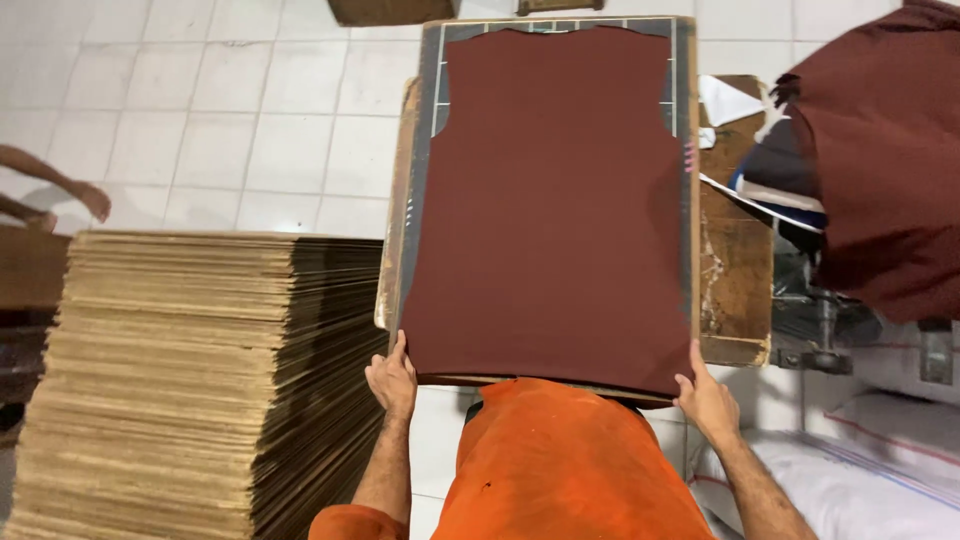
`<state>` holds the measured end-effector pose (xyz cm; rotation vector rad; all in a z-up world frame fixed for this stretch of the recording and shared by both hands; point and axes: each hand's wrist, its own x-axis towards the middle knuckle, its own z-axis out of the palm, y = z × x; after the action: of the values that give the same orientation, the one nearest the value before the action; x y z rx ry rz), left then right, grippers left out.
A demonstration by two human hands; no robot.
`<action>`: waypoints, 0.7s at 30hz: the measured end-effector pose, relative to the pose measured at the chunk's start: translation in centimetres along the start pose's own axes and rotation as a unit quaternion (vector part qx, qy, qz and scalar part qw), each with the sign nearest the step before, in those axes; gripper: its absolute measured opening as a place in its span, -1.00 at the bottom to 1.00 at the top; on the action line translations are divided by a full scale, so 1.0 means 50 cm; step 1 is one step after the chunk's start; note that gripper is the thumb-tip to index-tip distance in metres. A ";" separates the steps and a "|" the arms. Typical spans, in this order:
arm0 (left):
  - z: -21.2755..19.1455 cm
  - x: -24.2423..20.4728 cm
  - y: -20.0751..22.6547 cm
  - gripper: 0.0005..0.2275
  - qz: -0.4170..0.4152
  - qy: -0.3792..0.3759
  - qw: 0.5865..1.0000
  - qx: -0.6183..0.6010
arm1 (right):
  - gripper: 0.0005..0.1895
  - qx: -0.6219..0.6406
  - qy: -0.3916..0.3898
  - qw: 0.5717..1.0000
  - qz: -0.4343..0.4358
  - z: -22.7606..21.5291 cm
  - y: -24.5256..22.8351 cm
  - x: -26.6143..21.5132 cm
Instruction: The person repeatedly places maroon fabric pieces onto a gridded cutting mat, smooths them with both hands, and then removes them to a stack. The process is repeated several times with different fabric pieces.
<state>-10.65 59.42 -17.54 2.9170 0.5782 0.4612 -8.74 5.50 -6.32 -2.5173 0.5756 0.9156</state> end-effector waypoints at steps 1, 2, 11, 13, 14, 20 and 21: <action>-0.003 -0.004 -0.001 -0.60 0.000 0.002 1.000 -0.004 | -0.20 0.020 0.000 1.000 0.002 0.004 0.003 -0.006; -0.007 -0.008 -0.001 -0.61 0.000 0.005 1.000 -0.009 | -0.15 0.040 0.000 0.999 0.004 0.007 0.007 -0.011; 0.011 -0.044 -0.030 -0.42 -0.025 -0.006 0.999 0.045 | 0.02 0.141 0.003 0.987 0.073 0.098 0.084 0.035; 0.003 -0.052 -0.026 -0.47 -0.022 0.011 0.999 0.034 | 0.00 0.163 -0.007 0.983 0.083 0.095 0.081 0.021; 0.000 -0.056 -0.024 -0.50 -0.020 0.029 0.999 0.025 | -0.01 0.183 -0.018 0.979 0.091 0.093 0.079 0.014; -0.012 -0.074 -0.042 -0.47 -0.023 0.006 1.000 0.007 | 0.10 0.185 -0.003 0.980 0.068 0.155 0.142 0.035; -0.017 -0.079 -0.042 -0.47 -0.022 0.006 1.000 0.006 | 0.10 0.186 -0.002 0.980 0.068 0.156 0.143 0.029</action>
<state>-15.14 59.85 -18.22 2.9069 0.6484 0.4718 -15.28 3.03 -14.39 -2.1624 0.8409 0.7745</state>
